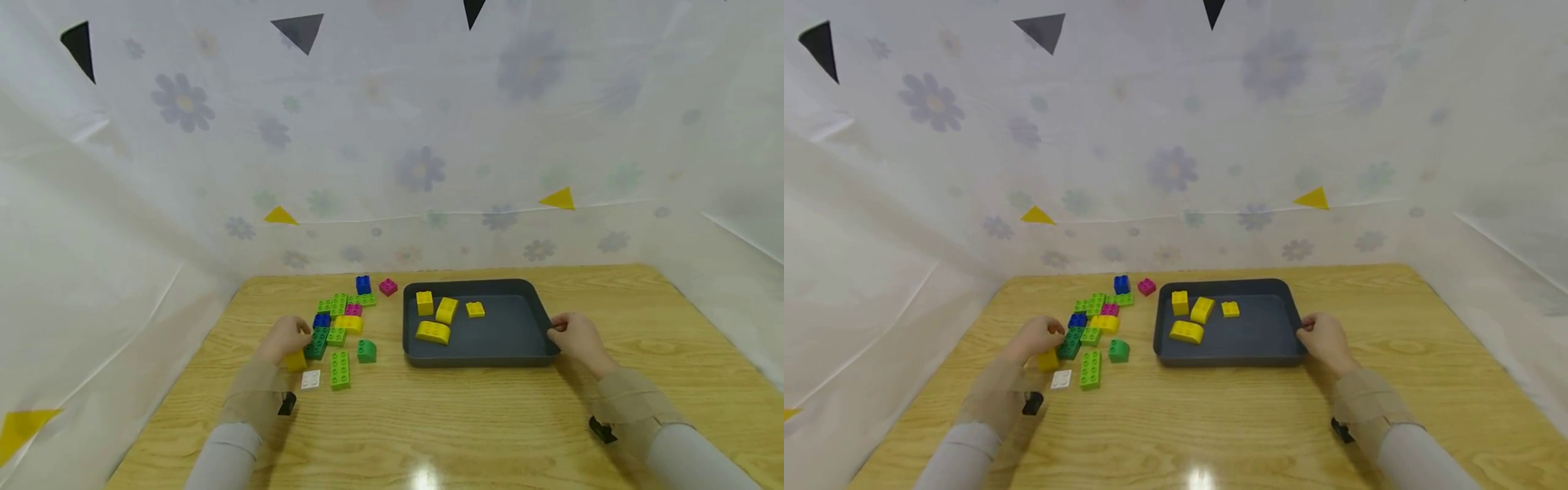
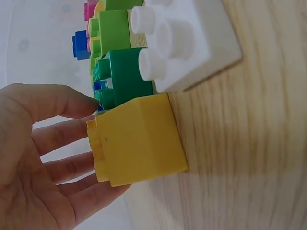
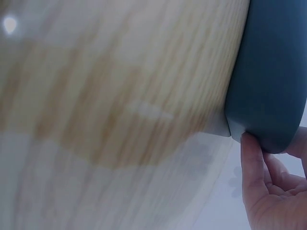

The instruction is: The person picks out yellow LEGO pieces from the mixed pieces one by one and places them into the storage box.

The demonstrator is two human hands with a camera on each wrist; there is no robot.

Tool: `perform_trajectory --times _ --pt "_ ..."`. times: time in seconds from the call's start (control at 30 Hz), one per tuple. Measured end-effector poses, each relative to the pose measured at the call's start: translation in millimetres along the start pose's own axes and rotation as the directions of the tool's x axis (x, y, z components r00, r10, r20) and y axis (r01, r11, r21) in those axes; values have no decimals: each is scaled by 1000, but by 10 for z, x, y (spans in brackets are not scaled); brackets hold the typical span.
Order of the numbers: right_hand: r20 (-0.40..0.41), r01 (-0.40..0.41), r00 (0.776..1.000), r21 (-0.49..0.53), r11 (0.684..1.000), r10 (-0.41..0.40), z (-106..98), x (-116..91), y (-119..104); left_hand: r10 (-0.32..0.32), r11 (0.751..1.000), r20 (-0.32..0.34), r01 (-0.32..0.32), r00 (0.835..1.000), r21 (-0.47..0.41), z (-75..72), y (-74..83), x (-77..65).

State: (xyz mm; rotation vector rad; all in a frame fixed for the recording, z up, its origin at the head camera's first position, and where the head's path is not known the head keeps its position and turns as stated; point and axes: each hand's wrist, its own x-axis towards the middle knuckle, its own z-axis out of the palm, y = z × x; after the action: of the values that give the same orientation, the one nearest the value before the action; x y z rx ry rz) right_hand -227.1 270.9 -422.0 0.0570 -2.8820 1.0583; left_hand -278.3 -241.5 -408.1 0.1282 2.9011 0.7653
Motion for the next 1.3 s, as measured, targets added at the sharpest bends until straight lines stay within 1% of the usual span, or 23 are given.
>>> perform_trajectory --times 0.17,0.3,0.4,0.67,0.83,0.93,1.1,1.2,1.3 --pt "1 1 1000 7 1000 -1 0 -2 -10 4 1000 10 -4 1000 -10 -17 -25 -31" --pt "7 -12 1000 16 1000 12 -1 -2 -8 -7 1000 22 7 1000 -11 -32 -18 -52" --pt "5 -6 1000 13 1000 6 1 5 -3 -15 1000 23 16 1000 -5 -38 -15 -60" --pt "-8 6 1000 -11 1000 -6 6 18 11 -25 1000 19 24 1000 18 -14 -44 -21" --pt "-3 1 1000 -10 1000 -1 6 15 12 -31 1000 18 31 999 6 -21 -19 10" --pt "2 -1 1000 -5 1000 1 1 12 7 -41 999 6 41 999 -13 -42 34 29" --pt "6 -7 1000 -6 1000 7 -3 5 -6 -57 998 -9 57 998 -15 -103 195 61" --pt "5 -7 1000 -7 1000 7 0 7 -5 -21 1000 -20 21 1000 17 -149 326 105" --pt "3 -5 1000 -8 1000 5 1 12 8 8 998 -26 -6 1000 55 -198 502 153"
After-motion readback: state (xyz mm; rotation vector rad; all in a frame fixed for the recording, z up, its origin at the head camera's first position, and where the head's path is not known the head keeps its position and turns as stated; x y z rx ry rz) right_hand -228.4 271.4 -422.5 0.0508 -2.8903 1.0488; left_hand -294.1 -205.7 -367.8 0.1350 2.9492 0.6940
